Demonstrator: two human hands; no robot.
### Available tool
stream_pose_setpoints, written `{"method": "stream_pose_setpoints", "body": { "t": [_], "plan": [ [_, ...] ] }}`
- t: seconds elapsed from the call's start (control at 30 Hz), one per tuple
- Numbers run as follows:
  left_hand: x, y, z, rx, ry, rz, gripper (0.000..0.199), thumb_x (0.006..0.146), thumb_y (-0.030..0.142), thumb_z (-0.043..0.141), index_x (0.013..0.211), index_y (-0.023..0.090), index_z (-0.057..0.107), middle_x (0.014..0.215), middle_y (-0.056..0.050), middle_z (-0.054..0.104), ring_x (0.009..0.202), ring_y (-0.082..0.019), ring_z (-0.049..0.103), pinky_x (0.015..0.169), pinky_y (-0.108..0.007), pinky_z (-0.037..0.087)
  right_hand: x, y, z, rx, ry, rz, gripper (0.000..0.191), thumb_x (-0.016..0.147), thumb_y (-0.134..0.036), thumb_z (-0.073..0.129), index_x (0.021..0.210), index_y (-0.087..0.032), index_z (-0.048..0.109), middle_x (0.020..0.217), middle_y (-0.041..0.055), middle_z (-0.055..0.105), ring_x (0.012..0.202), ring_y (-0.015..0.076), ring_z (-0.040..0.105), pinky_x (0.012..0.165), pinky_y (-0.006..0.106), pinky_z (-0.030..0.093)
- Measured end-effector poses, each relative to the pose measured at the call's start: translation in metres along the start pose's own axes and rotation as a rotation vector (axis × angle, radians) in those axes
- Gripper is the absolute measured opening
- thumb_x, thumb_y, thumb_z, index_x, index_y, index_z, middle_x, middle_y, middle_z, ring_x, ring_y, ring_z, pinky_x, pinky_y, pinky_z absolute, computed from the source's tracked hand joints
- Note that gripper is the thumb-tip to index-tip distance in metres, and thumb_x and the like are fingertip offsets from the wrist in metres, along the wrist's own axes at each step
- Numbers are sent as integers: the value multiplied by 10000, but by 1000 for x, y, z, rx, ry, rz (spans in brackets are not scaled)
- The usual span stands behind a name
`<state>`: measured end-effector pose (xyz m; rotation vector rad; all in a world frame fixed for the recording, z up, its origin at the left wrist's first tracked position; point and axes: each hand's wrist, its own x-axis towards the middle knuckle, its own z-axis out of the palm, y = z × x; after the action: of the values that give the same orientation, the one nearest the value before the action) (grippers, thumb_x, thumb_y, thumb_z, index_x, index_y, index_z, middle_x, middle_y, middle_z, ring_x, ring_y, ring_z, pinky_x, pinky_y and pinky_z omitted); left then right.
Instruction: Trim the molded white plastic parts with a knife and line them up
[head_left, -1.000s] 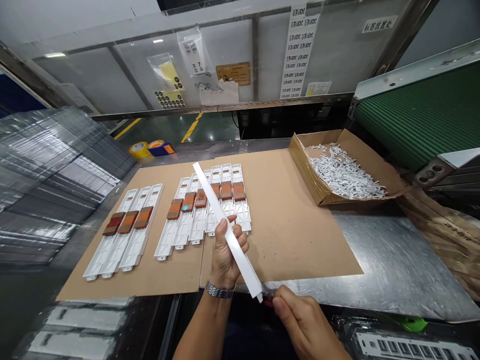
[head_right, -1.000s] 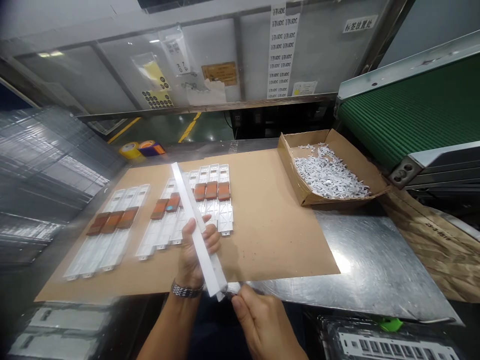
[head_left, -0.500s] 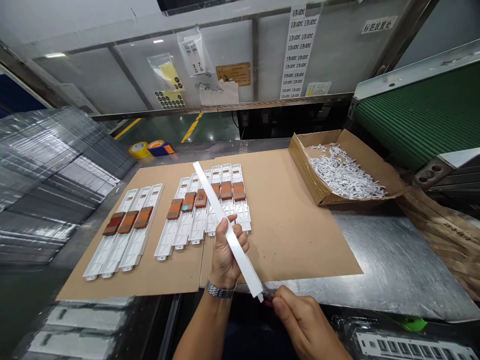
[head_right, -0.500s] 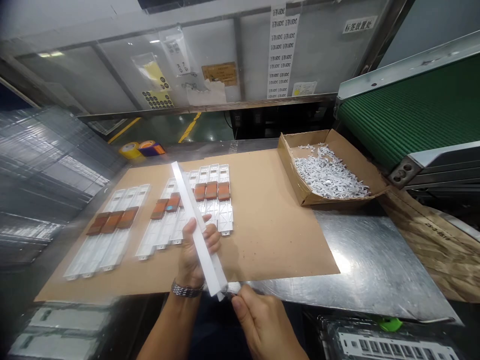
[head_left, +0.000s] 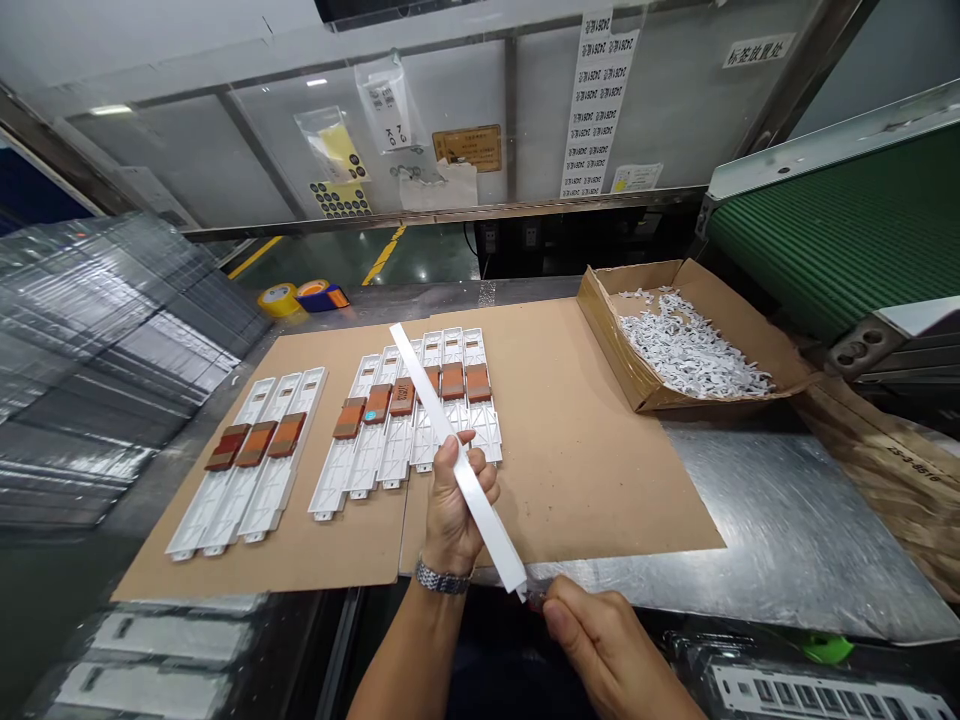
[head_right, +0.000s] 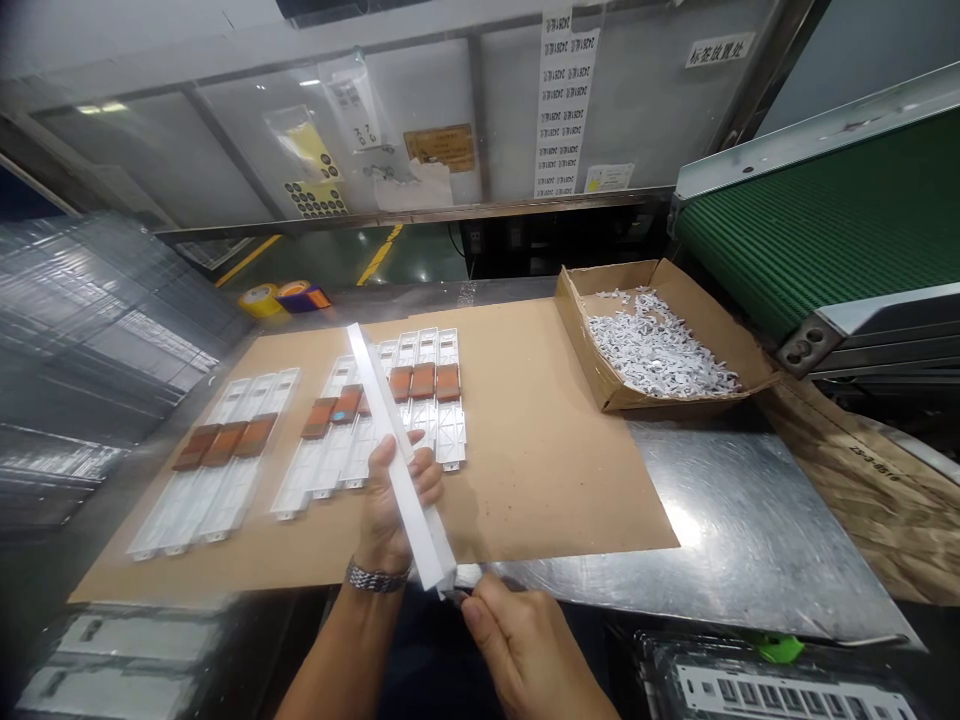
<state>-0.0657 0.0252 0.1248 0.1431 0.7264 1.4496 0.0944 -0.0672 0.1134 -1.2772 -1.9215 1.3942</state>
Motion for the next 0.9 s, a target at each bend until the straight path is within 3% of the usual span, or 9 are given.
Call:
{"method": "stream_pose_setpoints", "body": {
  "t": [0.13, 0.23, 0.3, 0.4, 0.53, 0.63, 0.73, 0.8, 0.9],
  "plan": [
    [3, 1, 1, 19, 28, 42, 373, 647, 412, 742, 829, 169, 525, 530, 97, 305, 401, -28, 295, 348, -134, 222, -2, 1, 1, -5, -26, -25, 369, 951, -434, 323, 662, -211, 372, 590, -50, 418, 538, 103, 400, 530, 247, 267],
    [3, 0, 0, 55, 88, 122, 384, 655, 451, 738, 824, 171, 537, 541, 91, 365, 425, -31, 357, 385, -137, 316, -3, 6, -1, 155, 37, -38, 375, 943, -467, 324, 695, -212, 445, 578, -50, 386, 526, 100, 380, 516, 236, 280],
    [1, -3, 0, 90, 138, 193, 353, 689, 448, 714, 859, 185, 550, 605, 73, 461, 506, -48, 460, 482, -154, 420, 0, 10, -1, 288, 166, -27, 333, 894, -536, 409, 913, -225, 526, 580, -63, 374, 505, 103, 361, 493, 228, 293],
    [-7, -7, 4, 145, 170, 263, 305, 739, 326, 698, 991, 231, 555, 805, 38, 586, 739, -90, 574, 699, -206, 491, 11, 14, -3, 335, 360, 18, 612, 779, -546, 601, 1241, -192, 413, 630, -58, 450, 541, 121, 417, 531, 232, 366],
    [-24, -6, 11, 233, 127, 237, 479, 735, 211, 698, 1164, 275, 494, 1018, -20, 629, 960, -161, 582, 837, -280, 471, 29, 11, -8, 436, 453, 94, 376, 815, -479, 590, 1020, -168, 539, 718, -6, 546, 613, 119, 480, 569, 226, 392],
    [-33, -1, 12, 277, 56, 192, 596, 747, 207, 675, 1269, 303, 406, 1188, -74, 585, 1083, -216, 537, 878, -338, 452, 36, 6, -11, 793, 359, 147, 341, 794, -496, 610, 860, -175, 518, 528, -79, 428, 425, 52, 315, 397, 170, 257],
    [-36, 3, 4, 237, -122, 106, 635, 719, 228, 685, 1287, 294, 408, 1313, -99, 496, 1106, -244, 515, 889, -364, 446, 40, 2, -14, 985, 278, 193, 358, 792, -526, 579, 750, -192, 460, 454, -112, 338, 353, 32, 190, 331, 162, 177],
    [-34, 3, -5, 265, -235, 64, 621, 668, 243, 728, 1236, 258, 478, 1299, -116, 501, 1053, -255, 538, 860, -365, 462, 43, 1, -14, 1035, 231, 217, 365, 785, -528, 565, 699, -202, 423, 455, -113, 325, 337, 30, 170, 312, 162, 182],
    [-30, -2, -15, 325, -233, 98, 562, 615, 271, 780, 1126, 214, 554, 1120, -115, 590, 938, -236, 581, 782, -339, 490, 45, 1, -12, 1082, 158, 236, 380, 778, -527, 566, 656, -202, 413, 450, -110, 305, 327, 30, 166, 301, 168, 188]
  ]
}}
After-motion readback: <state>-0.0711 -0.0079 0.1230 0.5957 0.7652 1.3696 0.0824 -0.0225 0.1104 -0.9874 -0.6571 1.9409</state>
